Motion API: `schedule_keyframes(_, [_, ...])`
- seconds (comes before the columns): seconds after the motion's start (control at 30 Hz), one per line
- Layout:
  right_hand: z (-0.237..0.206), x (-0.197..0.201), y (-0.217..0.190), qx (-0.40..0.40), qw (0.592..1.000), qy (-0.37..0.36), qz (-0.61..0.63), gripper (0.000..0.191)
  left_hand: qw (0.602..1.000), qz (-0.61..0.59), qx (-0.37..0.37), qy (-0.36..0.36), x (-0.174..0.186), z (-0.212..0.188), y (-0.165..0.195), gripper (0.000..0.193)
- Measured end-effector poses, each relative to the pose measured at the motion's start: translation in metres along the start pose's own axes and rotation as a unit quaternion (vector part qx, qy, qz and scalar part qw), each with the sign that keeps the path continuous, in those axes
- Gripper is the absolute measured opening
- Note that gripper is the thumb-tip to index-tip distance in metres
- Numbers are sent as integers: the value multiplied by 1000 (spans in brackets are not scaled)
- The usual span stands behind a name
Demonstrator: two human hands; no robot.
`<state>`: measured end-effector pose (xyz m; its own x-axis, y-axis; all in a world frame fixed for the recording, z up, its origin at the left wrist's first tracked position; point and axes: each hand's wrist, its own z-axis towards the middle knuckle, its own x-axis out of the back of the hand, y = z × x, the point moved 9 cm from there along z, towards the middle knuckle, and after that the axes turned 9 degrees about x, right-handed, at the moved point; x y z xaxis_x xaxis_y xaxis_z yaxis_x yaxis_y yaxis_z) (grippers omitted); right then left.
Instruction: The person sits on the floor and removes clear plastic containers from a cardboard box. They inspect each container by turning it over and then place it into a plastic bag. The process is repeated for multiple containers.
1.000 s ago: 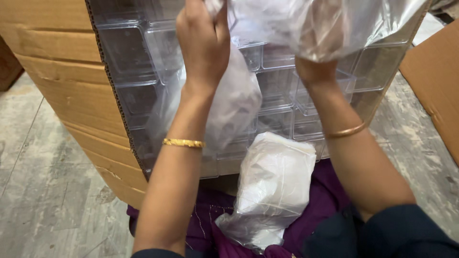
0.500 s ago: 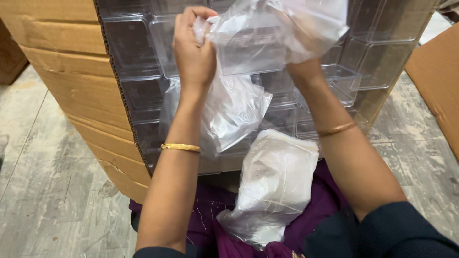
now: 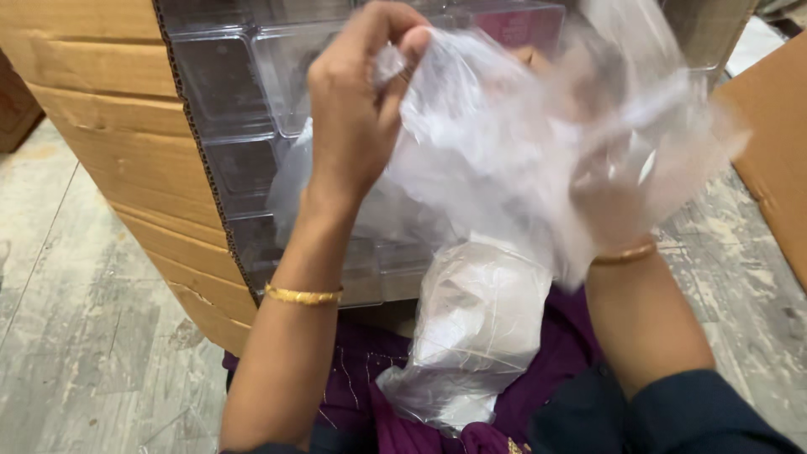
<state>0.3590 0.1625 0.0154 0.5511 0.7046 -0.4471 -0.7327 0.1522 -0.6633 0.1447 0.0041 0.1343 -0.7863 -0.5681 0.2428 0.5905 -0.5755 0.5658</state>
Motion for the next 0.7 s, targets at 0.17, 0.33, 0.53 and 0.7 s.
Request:
schedule_keyframes(0.17, [-71, -4, 36, -130, 988, 9, 78, 32, 962, -165, 59, -209, -32, -25, 23, 17])
schedule_keyframes(0.33, [-134, -6, 56, -215, 970, 19, 109, 32, 963, -118, 104, -219, -42, -42, 2, 20])
schedule_keyframes(0.53, [-186, -26, 79, -311, 947, -50, 59, 34, 978, 33, 34, -203, -88, -60, 9, 21])
schedule_keyframes(0.7, [-172, 95, -52, -34, 982, 184, 7, 38, 960, -60, 201, -186, -79, -57, -38, 25])
